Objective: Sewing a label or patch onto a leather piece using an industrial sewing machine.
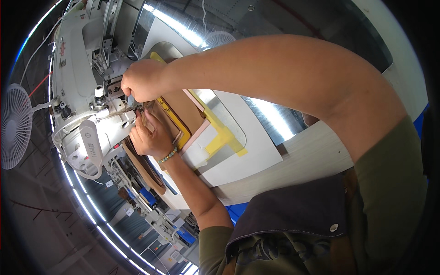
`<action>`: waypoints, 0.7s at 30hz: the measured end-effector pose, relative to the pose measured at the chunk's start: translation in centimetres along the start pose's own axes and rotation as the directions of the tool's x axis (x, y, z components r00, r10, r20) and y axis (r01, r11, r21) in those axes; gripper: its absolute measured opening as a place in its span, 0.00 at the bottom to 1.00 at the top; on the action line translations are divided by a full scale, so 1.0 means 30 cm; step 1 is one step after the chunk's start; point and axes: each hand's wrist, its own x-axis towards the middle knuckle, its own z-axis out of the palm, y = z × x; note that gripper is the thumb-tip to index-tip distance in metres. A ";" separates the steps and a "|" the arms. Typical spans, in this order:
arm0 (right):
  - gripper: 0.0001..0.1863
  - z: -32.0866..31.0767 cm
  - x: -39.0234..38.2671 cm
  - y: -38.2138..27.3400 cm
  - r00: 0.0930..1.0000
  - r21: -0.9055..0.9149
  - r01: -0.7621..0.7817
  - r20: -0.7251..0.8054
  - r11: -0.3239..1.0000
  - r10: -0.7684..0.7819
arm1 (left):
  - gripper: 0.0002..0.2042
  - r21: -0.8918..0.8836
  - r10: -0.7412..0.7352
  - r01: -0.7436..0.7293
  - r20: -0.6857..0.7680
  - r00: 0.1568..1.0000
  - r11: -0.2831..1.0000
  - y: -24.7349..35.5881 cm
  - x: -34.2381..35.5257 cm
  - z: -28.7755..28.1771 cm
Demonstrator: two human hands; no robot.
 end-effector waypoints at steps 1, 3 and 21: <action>0.17 0.004 0.005 0.001 1.000 -0.001 0.000 0.001 1.000 0.000 | 0.07 -0.015 -0.002 0.002 -0.010 1.000 1.000 0.001 0.001 0.000; 0.18 0.023 0.023 0.002 0.997 0.086 -0.017 0.079 0.996 0.011 | 0.07 -0.028 -0.008 0.007 -0.019 1.000 1.000 -0.004 -0.004 -0.001; 0.11 0.090 0.130 0.087 0.770 0.441 -0.515 0.614 0.735 0.171 | 0.04 0.022 -0.019 0.020 -0.027 0.999 1.000 0.015 0.013 0.027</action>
